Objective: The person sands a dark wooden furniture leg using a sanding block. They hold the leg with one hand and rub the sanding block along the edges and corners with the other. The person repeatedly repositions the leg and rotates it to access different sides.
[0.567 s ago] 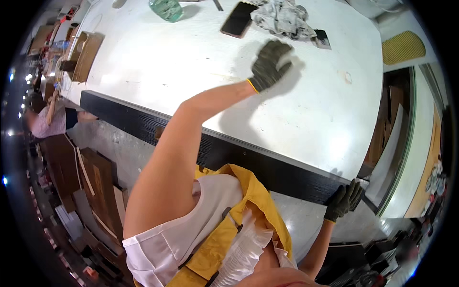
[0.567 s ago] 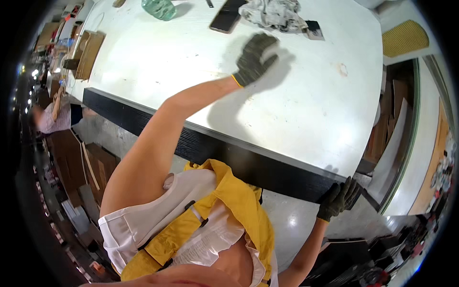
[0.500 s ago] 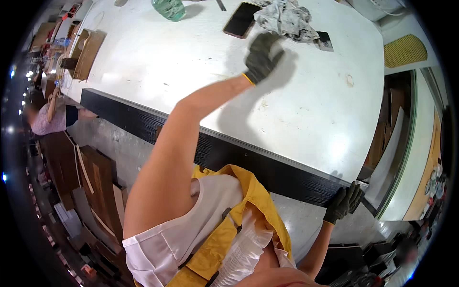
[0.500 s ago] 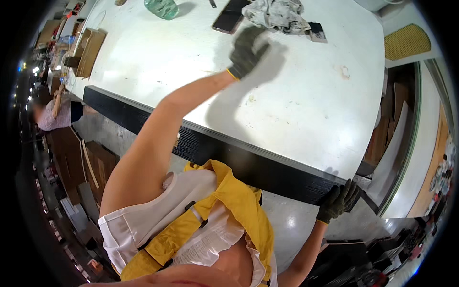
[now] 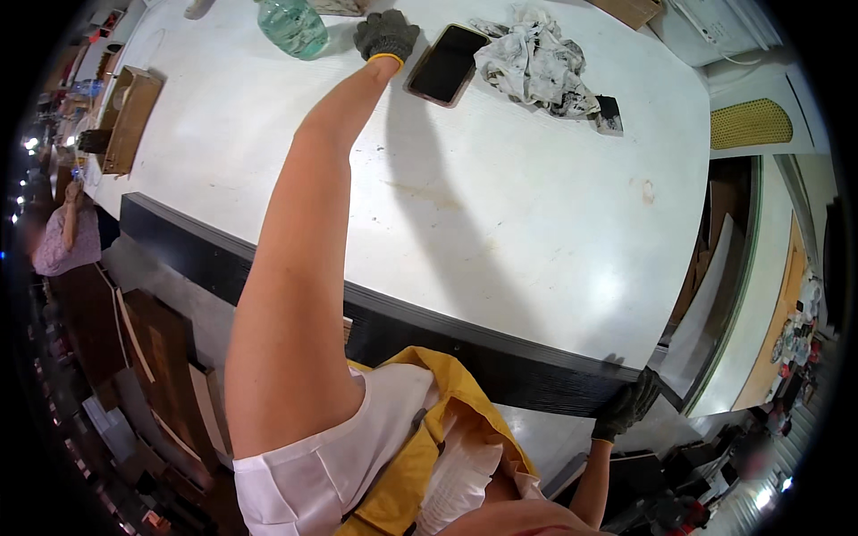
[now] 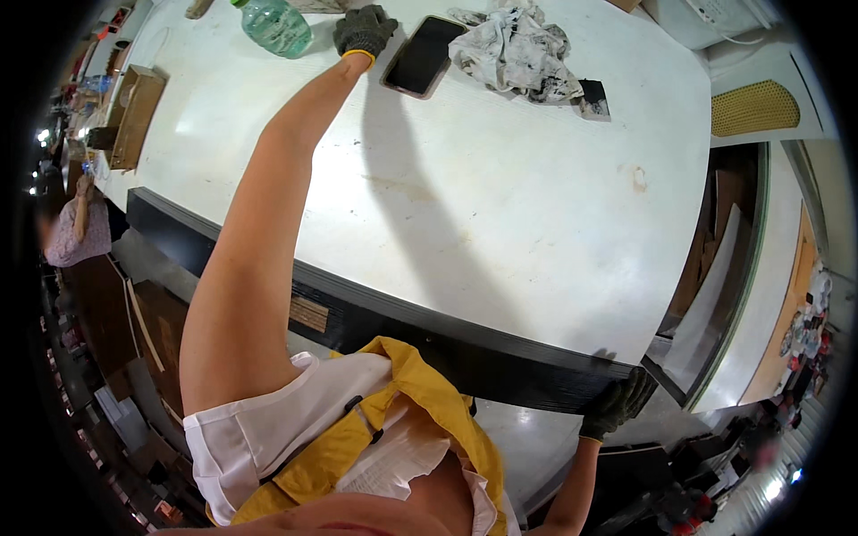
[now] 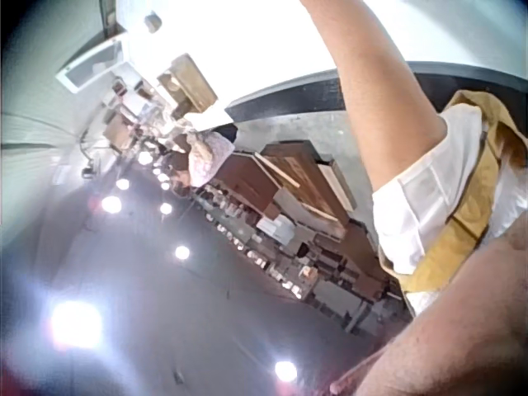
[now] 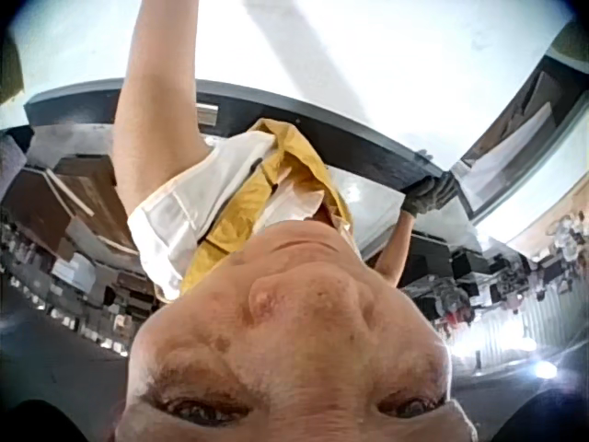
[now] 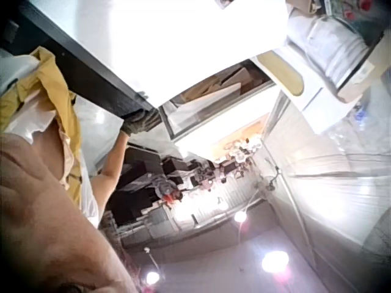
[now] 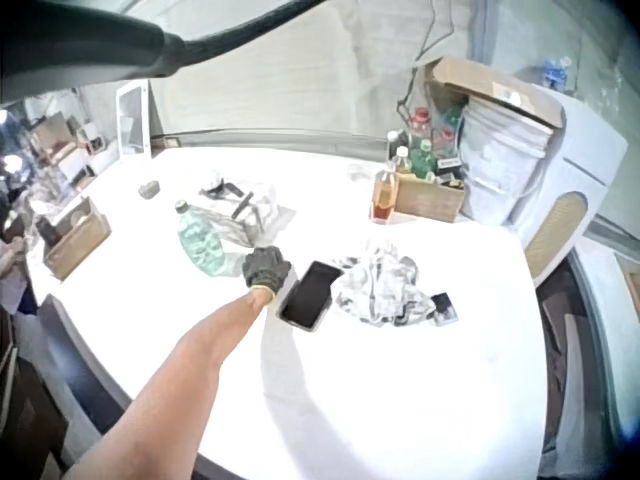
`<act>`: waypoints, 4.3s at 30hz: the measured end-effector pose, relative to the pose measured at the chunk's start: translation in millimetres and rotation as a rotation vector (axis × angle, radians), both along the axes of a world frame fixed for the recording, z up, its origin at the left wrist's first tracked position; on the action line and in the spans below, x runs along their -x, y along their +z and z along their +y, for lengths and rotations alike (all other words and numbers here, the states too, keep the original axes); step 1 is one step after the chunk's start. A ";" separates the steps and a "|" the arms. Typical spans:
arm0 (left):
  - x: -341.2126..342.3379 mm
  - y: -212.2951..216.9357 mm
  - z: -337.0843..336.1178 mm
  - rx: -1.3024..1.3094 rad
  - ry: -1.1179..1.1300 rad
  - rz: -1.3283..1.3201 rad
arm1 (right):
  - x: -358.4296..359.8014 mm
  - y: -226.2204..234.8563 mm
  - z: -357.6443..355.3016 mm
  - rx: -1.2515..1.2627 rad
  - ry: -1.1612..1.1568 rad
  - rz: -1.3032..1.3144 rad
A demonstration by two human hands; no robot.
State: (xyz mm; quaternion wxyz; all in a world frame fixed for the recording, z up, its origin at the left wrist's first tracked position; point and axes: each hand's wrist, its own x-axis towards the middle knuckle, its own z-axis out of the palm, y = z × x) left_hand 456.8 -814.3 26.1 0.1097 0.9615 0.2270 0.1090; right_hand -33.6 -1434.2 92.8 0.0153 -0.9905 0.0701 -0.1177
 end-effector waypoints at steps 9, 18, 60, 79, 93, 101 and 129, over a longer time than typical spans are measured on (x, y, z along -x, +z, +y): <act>-21.1 -39.6 66.6 -0.170 -0.303 -0.235 | -5.8 -1.0 5.4 -0.058 0.046 -0.002; -16.8 -16.1 102.8 -0.149 -0.322 0.315 | -6.8 -7.0 15.7 -0.022 0.039 -0.020; 419.9 107.9 -533.8 0.588 -1.402 0.671 | 163.7 -56.3 -13.9 -1.036 -0.704 -0.398; 420.6 73.2 -542.1 -0.067 -1.781 0.336 | 129.1 -74.5 -57.9 -1.167 -0.319 -0.479; 421.1 73.6 -544.3 -0.028 -1.777 0.325 | 133.2 -75.5 -67.4 -1.191 -0.342 -0.361; 422.9 78.0 -546.1 -0.108 -1.762 0.334 | 147.8 -142.1 -80.4 -0.875 -0.364 -0.220; 418.9 71.8 -539.4 -0.060 -1.753 0.378 | 123.0 -140.8 -90.4 -1.658 -0.722 0.188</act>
